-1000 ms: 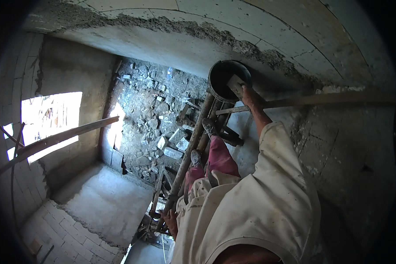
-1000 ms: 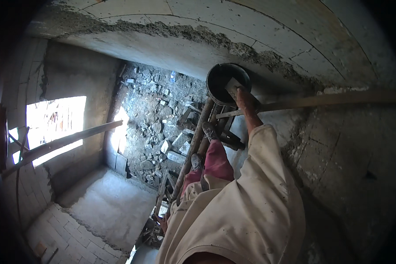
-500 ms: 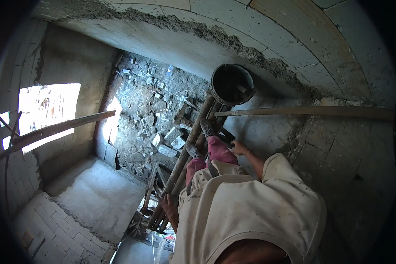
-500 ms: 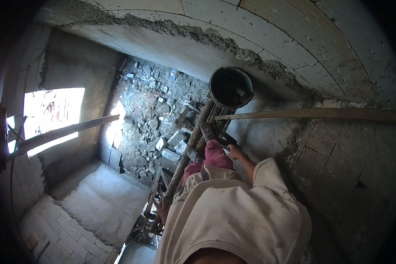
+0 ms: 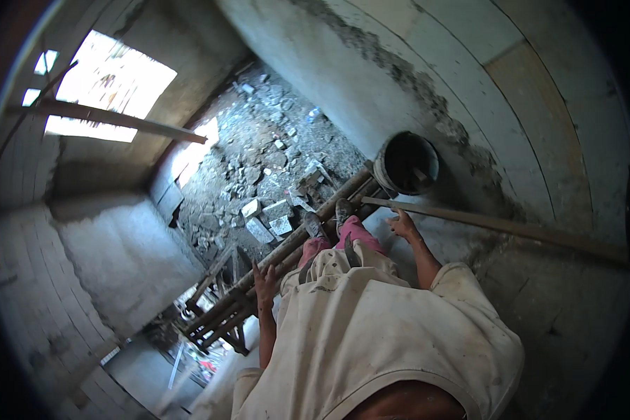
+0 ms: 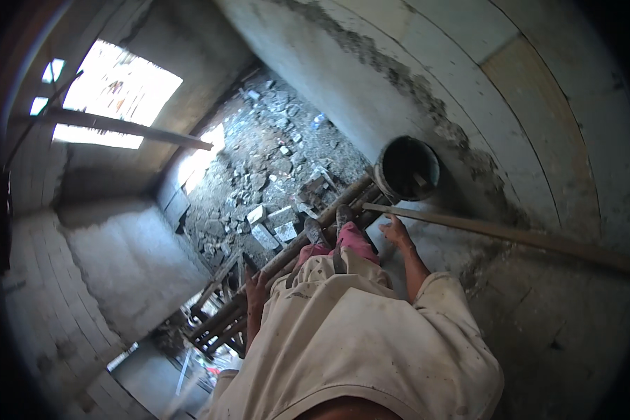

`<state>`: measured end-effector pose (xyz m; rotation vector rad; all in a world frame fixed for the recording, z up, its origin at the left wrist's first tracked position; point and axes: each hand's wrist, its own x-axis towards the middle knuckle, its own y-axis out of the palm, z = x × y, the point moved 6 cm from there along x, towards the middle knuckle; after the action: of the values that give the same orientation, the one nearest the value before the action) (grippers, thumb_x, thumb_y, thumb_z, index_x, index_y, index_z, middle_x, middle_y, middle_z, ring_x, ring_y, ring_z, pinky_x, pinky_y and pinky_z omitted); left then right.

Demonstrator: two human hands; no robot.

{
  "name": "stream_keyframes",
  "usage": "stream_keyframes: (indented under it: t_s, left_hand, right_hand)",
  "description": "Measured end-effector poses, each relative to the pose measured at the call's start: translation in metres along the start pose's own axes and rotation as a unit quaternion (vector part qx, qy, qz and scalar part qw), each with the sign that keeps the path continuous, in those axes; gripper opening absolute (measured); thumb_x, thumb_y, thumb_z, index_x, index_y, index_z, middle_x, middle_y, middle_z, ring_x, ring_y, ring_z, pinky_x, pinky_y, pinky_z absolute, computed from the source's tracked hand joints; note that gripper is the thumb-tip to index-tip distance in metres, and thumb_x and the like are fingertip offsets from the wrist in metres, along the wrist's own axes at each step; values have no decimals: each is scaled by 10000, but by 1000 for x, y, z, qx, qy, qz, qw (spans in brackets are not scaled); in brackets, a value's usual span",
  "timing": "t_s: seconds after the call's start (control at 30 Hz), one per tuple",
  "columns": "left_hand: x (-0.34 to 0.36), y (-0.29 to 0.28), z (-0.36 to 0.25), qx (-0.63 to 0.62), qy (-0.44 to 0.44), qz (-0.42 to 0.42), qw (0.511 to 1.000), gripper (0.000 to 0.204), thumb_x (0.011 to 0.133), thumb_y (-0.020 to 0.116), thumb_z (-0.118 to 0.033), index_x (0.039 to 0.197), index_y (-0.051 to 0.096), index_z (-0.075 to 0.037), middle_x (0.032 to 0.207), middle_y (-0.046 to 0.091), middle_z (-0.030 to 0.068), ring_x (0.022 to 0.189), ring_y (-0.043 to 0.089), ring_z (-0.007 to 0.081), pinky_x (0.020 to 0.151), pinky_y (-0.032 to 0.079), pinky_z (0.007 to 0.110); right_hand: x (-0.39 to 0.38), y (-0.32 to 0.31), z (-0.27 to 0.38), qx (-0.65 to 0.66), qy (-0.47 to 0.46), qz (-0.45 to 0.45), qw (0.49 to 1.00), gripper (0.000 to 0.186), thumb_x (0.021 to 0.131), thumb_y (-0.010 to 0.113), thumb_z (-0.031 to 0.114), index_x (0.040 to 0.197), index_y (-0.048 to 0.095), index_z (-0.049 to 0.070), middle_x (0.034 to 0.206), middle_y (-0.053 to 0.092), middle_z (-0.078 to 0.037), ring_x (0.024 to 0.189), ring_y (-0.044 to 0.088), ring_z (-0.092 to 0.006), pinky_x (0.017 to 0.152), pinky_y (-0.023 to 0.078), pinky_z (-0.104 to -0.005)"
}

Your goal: The person uses a wooden float to smooth fresh plaster on a wall, repeatedly moving the tool in circular and vertical motions over the surface before stepping down from a wooden scaffold.

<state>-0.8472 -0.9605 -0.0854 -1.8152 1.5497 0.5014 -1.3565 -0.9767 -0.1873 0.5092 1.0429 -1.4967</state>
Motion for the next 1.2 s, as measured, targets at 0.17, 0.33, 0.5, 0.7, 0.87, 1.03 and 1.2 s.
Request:
stream_keyframes:
  t_s: [0.17, 0.33, 0.5, 0.7, 0.87, 1.03, 1.2]
  left_hand:
    - [-4, -39, 18, -29, 28, -52, 998, 779, 931, 590, -237, 1499, 85, -64, 1317, 490, 243, 1190, 505, 257, 968, 417, 343]
    - [-52, -59, 83, -60, -88, -142, 984, 743, 926, 593, -291, 1495, 157, -99, 1238, 557, 188, 1112, 532, 238, 935, 426, 344]
    - [-97, -25, 170, 28, -224, -109, 968, 564, 860, 577, -528, 1133, 624, -36, 1076, 661, 145, 1018, 606, 230, 879, 452, 365]
    - [-94, 102, 124, 199, -309, 88, 926, 775, 756, 491, -745, 1078, 679, -66, 1094, 660, 174, 1066, 601, 341, 965, 376, 508]
    - [-97, 143, 111, 176, -282, 58, 941, 528, 867, 515, -553, 1002, 704, -79, 1032, 676, 166, 997, 622, 342, 855, 457, 403]
    - [-116, 149, 112, 149, -151, 56, 976, 413, 866, 566, -457, 1066, 697, -120, 1242, 585, 157, 1132, 537, 374, 958, 414, 464]
    - [-144, 145, 114, 149, -140, -61, 977, 400, 854, 603, -419, 1018, 704, -68, 1224, 591, 155, 1127, 523, 361, 973, 419, 435]
  right_hand:
    - [4, 36, 8, -51, -47, 14, 998, 567, 856, 649, 215, 1357, 433, 58, 923, 635, -106, 724, 620, -171, 603, 514, -307]
    - [14, 71, -32, -215, -167, 20, 962, 482, 846, 644, 206, 1276, 517, 31, 1033, 647, -156, 848, 649, -229, 749, 525, -344]
    - [30, 33, 14, -292, -152, 94, 940, 505, 799, 668, 262, 1238, 542, 45, 1117, 629, -204, 996, 627, -329, 873, 482, -396]
    - [81, -17, 83, -371, -150, 63, 914, 490, 779, 673, 226, 1227, 553, 69, 1035, 656, -198, 947, 645, -312, 822, 494, -408]
    - [93, 13, 108, -358, -134, 115, 917, 466, 796, 653, 217, 1220, 559, 50, 1062, 654, -200, 1007, 638, -308, 840, 494, -402]
    - [76, 71, 125, -383, -169, 200, 886, 462, 823, 628, 189, 1248, 537, 31, 1115, 637, -203, 999, 641, -291, 838, 507, -374]
    - [61, 92, 144, -358, -147, 249, 888, 466, 847, 617, 178, 1269, 508, 13, 1130, 621, -186, 956, 640, -242, 760, 545, -341]
